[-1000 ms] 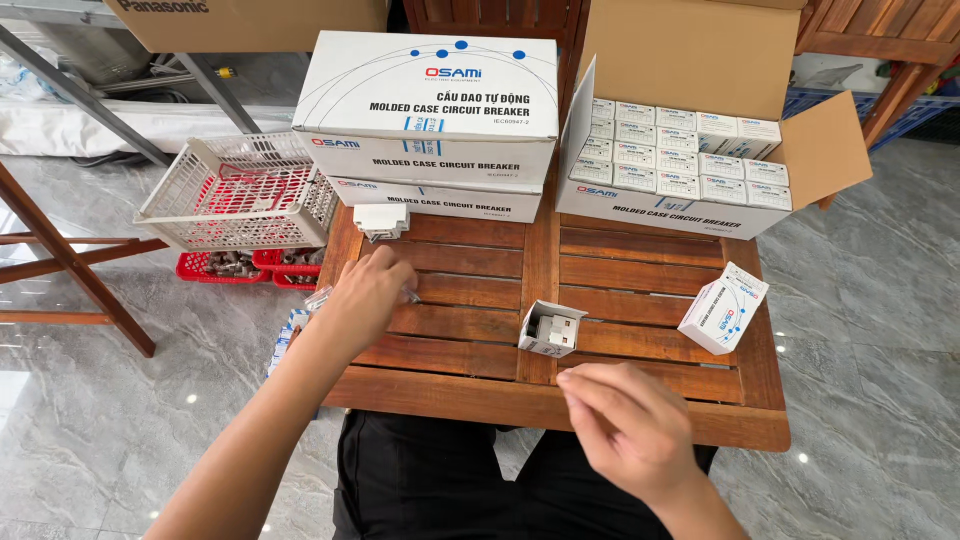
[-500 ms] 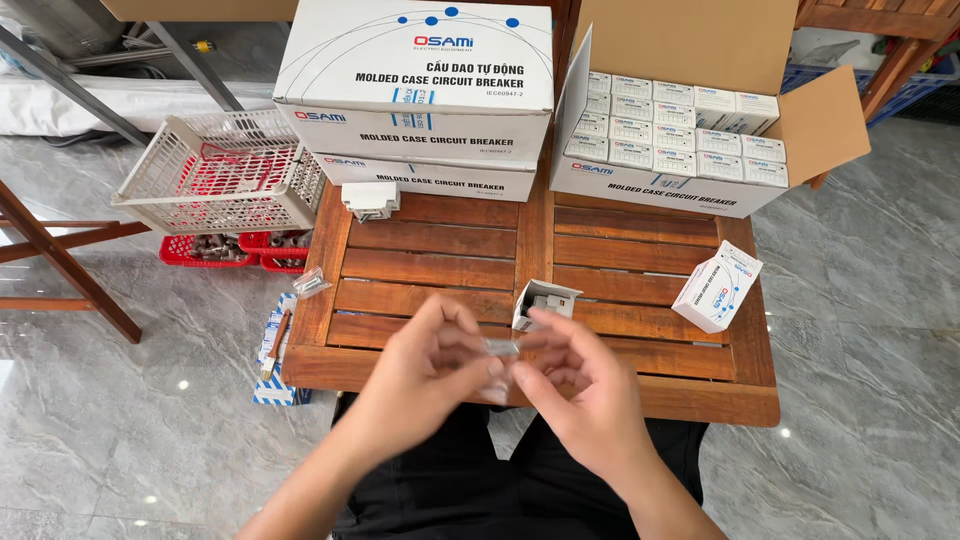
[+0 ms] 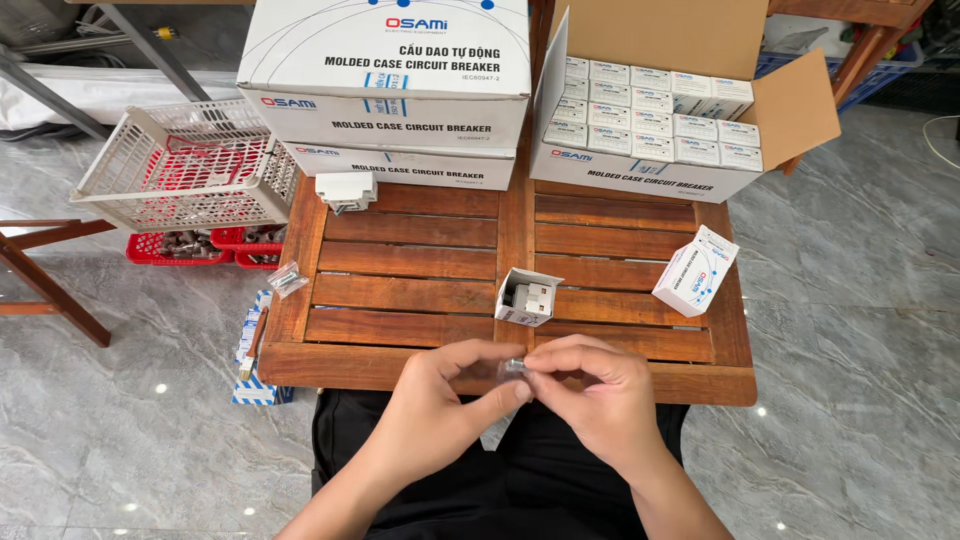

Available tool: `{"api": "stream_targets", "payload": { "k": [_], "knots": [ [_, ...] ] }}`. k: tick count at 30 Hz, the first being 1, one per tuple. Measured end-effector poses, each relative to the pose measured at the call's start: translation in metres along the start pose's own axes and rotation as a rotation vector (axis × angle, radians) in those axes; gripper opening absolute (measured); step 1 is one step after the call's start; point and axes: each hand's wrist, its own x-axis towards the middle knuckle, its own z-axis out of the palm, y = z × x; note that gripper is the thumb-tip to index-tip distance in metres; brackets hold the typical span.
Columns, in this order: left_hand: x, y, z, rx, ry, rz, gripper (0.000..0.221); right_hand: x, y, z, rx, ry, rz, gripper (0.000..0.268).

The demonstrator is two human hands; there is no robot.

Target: The person unboxes molded case circuit breakers from small individual boxes and places the units into a larger shipping carton. The person also handles small clear plastic bags containing screws.

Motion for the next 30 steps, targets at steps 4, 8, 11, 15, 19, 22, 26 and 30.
{"api": "stream_targets", "payload": {
  "k": [4, 8, 11, 15, 19, 22, 26, 30],
  "knots": [
    [0.018, -0.025, 0.009, -0.346, -0.020, 0.059, 0.021, 0.006, 0.000, -0.007, -0.065, -0.030, -0.072, 0.015],
    [0.021, -0.024, 0.011, -0.286, 0.040, 0.092, 0.024, 0.005, 0.013, -0.016, 0.269, -0.104, 0.264, 0.038],
    [0.022, -0.019, 0.010, -0.178, 0.064, 0.079, 0.028, 0.003, 0.020, -0.016, 0.267, -0.047, 0.331, 0.025],
    [0.026, -0.016, 0.010, -0.310, -0.015, -0.040, 0.050, 0.011, 0.004, -0.011, -0.094, 0.006, -0.036, 0.015],
    [0.030, -0.030, 0.011, -0.402, -0.025, 0.042, 0.035, 0.014, -0.003, -0.014, -0.193, -0.034, -0.185, 0.018],
    [0.032, -0.029, 0.013, -0.295, 0.015, 0.166, 0.030, 0.013, 0.002, -0.019, 0.196, -0.141, 0.165, 0.035],
    [0.025, -0.011, 0.011, -0.221, 0.005, 0.022, 0.039, 0.011, 0.014, -0.018, 0.104, -0.058, 0.323, 0.015],
    [0.037, -0.021, 0.010, -0.311, 0.048, -0.017, 0.041, 0.014, 0.015, -0.018, 0.079, -0.069, 0.044, 0.016]
  ]
}}
